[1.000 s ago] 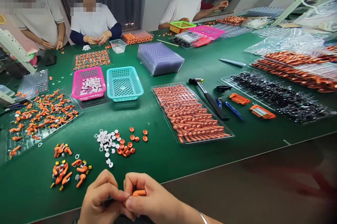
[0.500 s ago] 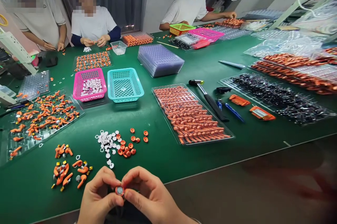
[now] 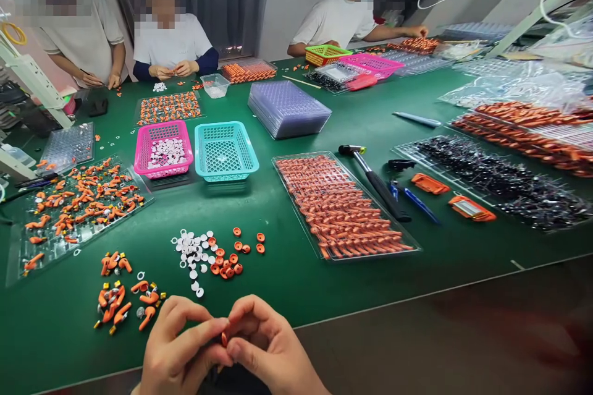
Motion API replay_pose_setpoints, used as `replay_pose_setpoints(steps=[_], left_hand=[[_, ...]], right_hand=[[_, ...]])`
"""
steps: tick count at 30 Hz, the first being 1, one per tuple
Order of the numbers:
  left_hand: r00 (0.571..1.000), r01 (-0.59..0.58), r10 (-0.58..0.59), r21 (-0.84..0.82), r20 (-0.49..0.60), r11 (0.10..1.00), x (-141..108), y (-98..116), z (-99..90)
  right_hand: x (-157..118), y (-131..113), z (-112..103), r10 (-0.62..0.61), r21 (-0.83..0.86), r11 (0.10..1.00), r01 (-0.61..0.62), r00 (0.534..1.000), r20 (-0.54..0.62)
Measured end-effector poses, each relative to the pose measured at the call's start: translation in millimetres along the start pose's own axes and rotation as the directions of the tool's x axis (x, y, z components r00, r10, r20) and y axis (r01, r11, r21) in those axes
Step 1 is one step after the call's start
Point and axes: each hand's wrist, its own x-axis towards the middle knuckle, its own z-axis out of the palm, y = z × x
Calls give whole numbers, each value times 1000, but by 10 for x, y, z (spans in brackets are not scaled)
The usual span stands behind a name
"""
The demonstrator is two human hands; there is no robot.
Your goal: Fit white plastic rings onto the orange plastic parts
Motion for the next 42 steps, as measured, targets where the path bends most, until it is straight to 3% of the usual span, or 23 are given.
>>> replay_pose_setpoints(steps=[3,8,11,19,29,42], left_hand=[[999,-28,27,43,30,999,11,1,-7],[994,-60,64,45,-91,997,54,70,6],[991,-80,84,36,-106,996,50,89,5],[988,-151,154,88,-26,985,-45,55,-55],[958,-259,277,178,-79,949,51,118,-66],[959,-261,279,215,-55,941,29,121,-77]], right_hand=[[11,25,-29,2,78,997,-5,999,44],[5,30,-35,-26,101,995,19,997,70],[7,21,-18,-18,119,993,8,996,85],[13,11,-16,-57,63,997,52,995,76],[-12,65,-27,-113,44,993,111,992,50],[-33,118,-38,-131,25,991,131,991,31]])
